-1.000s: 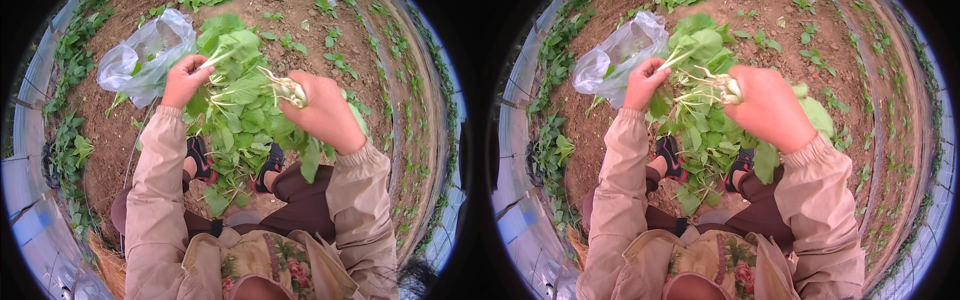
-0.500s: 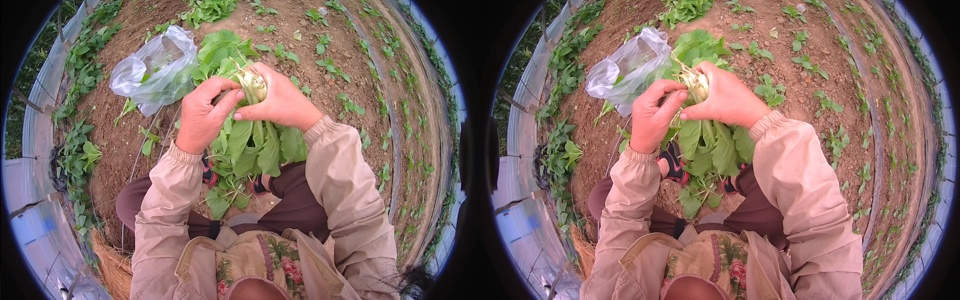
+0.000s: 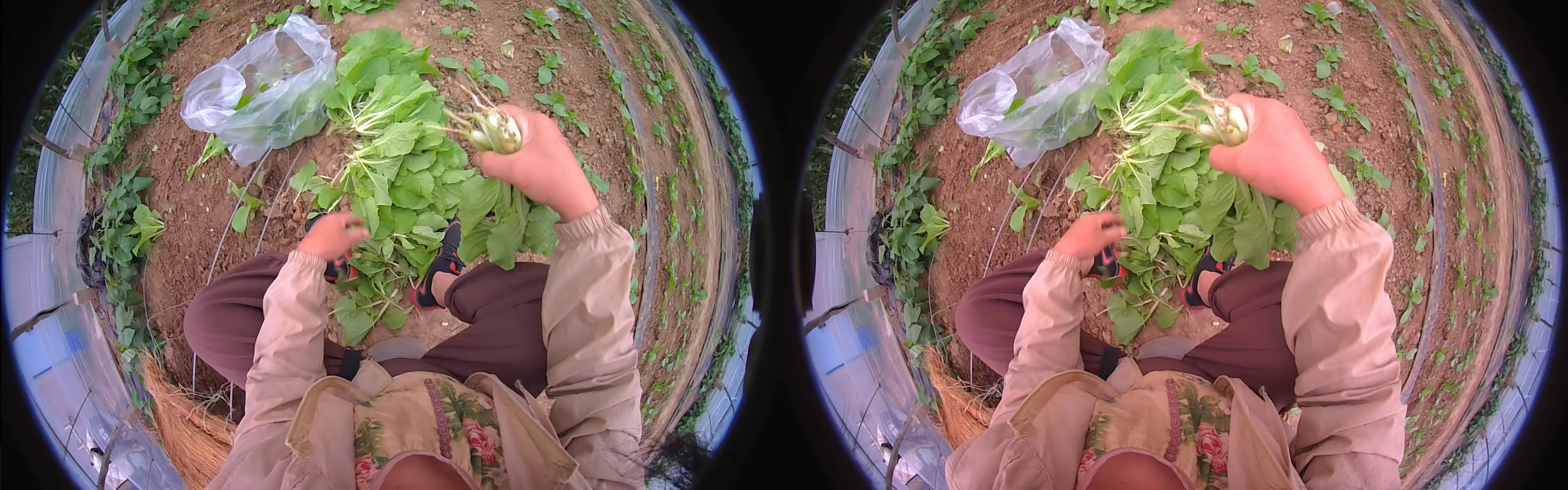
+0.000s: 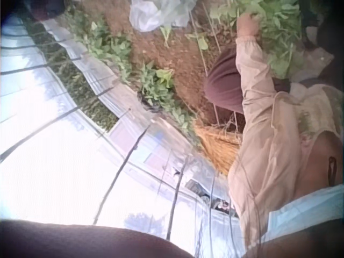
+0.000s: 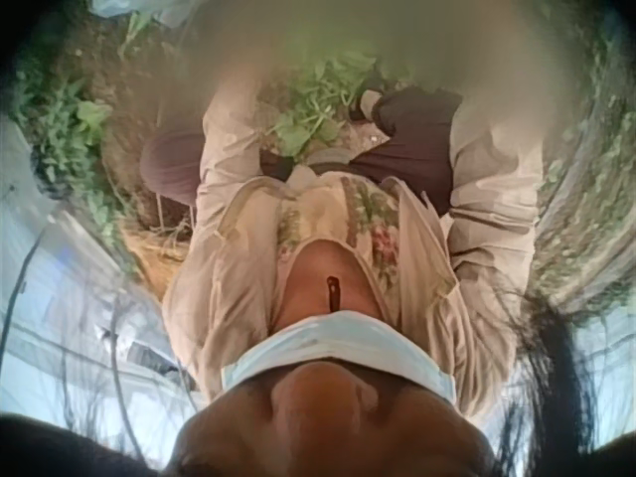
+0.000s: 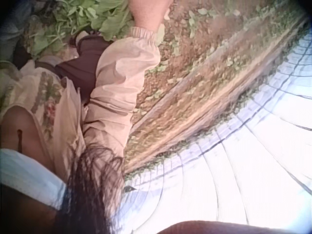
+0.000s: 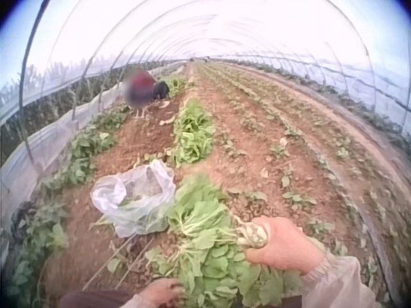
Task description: The person gathers green leafy vegetables by hand from the soil, groups them together, and places them into a clear plastic bag.
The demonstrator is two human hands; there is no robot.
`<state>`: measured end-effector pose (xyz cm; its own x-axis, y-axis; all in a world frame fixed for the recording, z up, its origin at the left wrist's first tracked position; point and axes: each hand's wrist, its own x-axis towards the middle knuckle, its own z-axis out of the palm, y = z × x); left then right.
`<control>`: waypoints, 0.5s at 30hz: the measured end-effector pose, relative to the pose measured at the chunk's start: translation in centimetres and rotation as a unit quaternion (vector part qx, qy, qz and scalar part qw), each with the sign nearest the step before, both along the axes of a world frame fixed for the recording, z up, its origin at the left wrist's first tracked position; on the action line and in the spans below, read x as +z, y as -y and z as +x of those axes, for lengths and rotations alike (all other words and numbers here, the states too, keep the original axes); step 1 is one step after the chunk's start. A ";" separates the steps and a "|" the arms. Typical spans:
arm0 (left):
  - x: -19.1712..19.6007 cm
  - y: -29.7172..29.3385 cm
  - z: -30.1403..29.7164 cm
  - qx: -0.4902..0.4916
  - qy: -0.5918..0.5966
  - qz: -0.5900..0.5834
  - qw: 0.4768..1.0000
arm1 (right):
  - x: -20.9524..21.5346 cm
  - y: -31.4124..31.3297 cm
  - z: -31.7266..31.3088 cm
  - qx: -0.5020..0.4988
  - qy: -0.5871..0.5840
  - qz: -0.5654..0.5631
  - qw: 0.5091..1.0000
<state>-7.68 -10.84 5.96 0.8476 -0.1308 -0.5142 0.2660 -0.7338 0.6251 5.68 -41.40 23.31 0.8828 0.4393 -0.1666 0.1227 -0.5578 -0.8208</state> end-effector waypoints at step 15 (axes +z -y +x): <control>-14.7 -6.4 13.9 0.006 0.231 0.203 0.951 | 0.1 -1.8 -0.6 -0.045 -0.026 -0.043 0.998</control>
<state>6.27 -4.45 -8.72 0.9958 0.0097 -0.0915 0.0407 -0.9383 0.3435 5.13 -39.64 23.43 0.9070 0.3410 -0.2469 0.0275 -0.6332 -0.7735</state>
